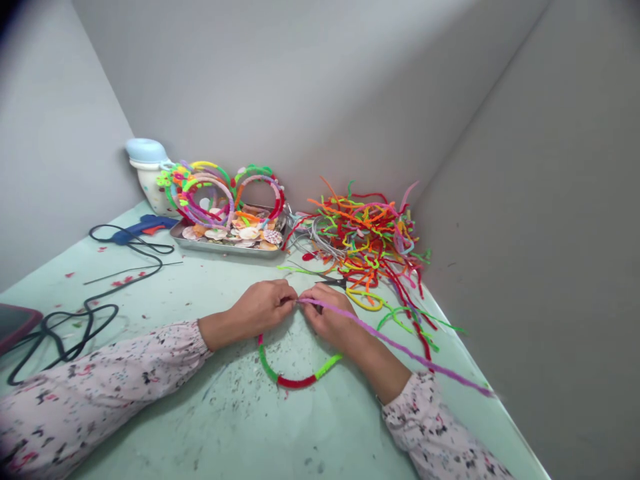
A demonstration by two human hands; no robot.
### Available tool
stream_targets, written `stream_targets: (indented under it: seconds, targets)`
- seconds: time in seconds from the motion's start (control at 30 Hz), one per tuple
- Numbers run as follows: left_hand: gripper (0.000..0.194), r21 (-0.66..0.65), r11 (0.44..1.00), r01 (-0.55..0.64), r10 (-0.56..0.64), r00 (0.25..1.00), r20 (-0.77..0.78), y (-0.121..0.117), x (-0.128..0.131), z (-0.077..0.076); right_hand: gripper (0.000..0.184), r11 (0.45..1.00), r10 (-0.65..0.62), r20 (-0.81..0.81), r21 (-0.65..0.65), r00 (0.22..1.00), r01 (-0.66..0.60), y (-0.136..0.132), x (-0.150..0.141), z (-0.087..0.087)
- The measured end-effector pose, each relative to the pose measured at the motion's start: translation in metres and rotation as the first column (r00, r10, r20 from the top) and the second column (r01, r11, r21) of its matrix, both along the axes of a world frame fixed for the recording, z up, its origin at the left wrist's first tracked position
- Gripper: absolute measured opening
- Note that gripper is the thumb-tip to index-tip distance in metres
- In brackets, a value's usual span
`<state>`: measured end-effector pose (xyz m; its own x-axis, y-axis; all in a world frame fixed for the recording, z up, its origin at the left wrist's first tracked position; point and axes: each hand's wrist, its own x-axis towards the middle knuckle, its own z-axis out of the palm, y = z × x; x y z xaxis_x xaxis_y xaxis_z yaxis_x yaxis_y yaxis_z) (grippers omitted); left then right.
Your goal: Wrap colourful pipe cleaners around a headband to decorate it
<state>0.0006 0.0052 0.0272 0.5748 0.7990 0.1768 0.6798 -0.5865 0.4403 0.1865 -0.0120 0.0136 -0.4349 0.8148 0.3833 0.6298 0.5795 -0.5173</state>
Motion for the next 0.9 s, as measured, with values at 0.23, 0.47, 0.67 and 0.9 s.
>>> stream_targets:
  seconds: [0.23, 0.47, 0.67, 0.9]
  targets:
    - [0.025, -0.018, 1.000, 0.001, -0.001, 1.000, 0.006, 0.001, 0.000, 0.000, 0.015, 1.000, 0.028, -0.007, 0.006, 1.000, -0.028, -0.002, 0.000, 0.002]
    - [0.025, -0.034, 0.999, -0.008, 0.009, 1.000, 0.022, 0.003, 0.000, 0.000, 0.024, 0.993, 0.054, 0.133, 0.093, 0.990, -0.066, -0.007, 0.002, 0.005]
    - [0.025, -0.099, 0.995, 0.009, -0.007, 1.000, 0.026, 0.006, -0.002, -0.002, 0.025, 0.992, 0.057, 0.223, 0.097, 0.973, -0.081, -0.011, 0.000, 0.011]
    - [0.023, -0.065, 0.991, 0.117, -0.114, 0.992, 0.055, 0.004, -0.002, -0.006, 0.017, 0.915, -0.089, -0.078, -0.401, 0.993, 0.050, -0.002, 0.003, 0.019]
